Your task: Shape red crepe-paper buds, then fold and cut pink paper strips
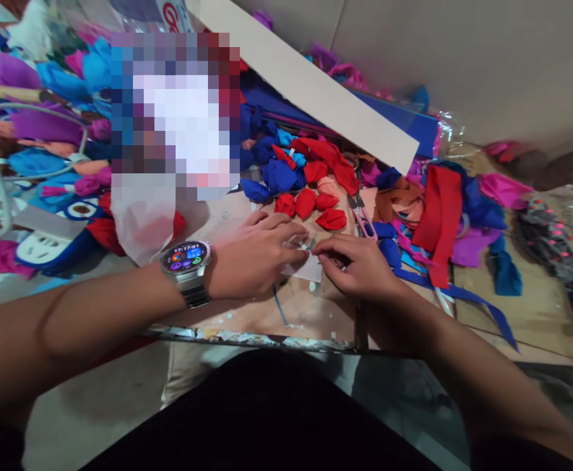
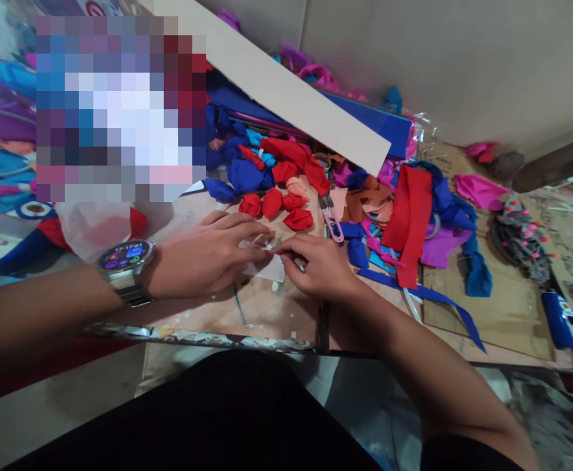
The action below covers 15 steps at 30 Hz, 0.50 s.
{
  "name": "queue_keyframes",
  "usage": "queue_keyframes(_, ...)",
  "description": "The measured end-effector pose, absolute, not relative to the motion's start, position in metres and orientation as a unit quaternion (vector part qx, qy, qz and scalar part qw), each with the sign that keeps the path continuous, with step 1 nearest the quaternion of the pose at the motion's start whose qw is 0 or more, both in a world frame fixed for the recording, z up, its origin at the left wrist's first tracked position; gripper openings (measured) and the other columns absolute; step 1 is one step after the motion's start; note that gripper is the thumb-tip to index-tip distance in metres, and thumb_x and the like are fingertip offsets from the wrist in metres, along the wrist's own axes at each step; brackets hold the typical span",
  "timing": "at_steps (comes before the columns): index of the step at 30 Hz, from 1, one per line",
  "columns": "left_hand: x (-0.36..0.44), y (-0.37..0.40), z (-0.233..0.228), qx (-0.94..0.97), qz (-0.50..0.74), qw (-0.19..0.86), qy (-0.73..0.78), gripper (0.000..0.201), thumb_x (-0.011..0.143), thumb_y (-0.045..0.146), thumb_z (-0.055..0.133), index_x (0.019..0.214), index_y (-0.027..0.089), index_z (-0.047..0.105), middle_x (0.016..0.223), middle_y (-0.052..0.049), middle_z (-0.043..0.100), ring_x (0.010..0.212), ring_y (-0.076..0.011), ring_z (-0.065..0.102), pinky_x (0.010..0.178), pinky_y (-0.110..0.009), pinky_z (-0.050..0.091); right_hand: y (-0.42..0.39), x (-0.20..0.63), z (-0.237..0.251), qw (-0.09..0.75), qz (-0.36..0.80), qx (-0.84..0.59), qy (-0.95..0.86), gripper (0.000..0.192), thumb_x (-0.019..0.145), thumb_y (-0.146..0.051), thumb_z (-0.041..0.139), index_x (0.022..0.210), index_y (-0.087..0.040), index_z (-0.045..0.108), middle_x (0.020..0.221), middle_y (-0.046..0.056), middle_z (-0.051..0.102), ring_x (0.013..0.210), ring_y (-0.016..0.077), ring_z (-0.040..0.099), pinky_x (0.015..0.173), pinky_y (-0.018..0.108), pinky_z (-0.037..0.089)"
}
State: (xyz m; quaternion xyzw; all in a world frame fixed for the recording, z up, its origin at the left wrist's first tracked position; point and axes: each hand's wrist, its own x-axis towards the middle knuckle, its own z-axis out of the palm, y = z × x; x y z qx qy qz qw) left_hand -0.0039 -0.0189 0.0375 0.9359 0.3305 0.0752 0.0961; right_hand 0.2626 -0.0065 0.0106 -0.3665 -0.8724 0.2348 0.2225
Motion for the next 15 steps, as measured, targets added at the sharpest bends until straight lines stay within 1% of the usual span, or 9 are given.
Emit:
queue_keyframes(2,-0.0037,-0.019,0.037,0.936,0.077,0.096,0.329,0.037,0.098,0.021,0.061,0.131,0.029,0.075,0.153,-0.01,0.06,0.14,-0.0357,0.054,0.112,-0.055,0.043,-0.0063,0.2637,0.0102,0.222,0.245,-0.37,-0.868,0.018,0.095,-0.017,0.064,0.106,-0.023,0.077,0.098,0.005,0.082,0.082,0.0198,0.075,0.077,0.033,0.055)
queue_keyframes(6,-0.0034,-0.0187,0.0358,0.937,0.085,0.092,0.327,0.032,0.101,0.027,0.061,0.13,0.028,0.075,0.152,-0.009,0.061,0.14,-0.0354,0.053,0.114,-0.056,0.042,-0.0057,0.2657,0.0089,0.224,0.256,-0.38,-0.86,0.022,0.095,-0.015,0.061,0.107,-0.024,0.077,0.099,0.005,0.082,0.085,0.0208,0.076,0.078,0.034,0.055)
queue_keyframes(10,-0.0038,-0.0182,0.0363,0.938,0.081,0.098,0.322,0.031,0.101,0.029,0.063,0.129,0.026,0.074,0.152,-0.011,0.061,0.14,-0.0358,0.053,0.113,-0.056,0.043,-0.0056,0.2646,0.0093,0.226,0.256,-0.383,-0.858,0.02,0.094,-0.017,0.065,0.109,-0.024,0.077,0.098,0.004,0.082,0.079,0.0192,0.074,0.076,0.032,0.054)
queue_keyframes(15,-0.0038,-0.0179,0.0362,0.936,0.086,0.113,0.322,0.031,0.099,0.027,0.063,0.127,0.028,0.076,0.15,-0.01,0.062,0.14,-0.0369,0.053,0.113,-0.057,0.041,-0.0049,0.2623,0.0096,0.235,0.262,-0.367,-0.861,0.017,0.093,-0.021,0.07,0.109,-0.023,0.076,0.092,0.003,0.079,0.08,0.0182,0.073,0.077,0.031,0.054)
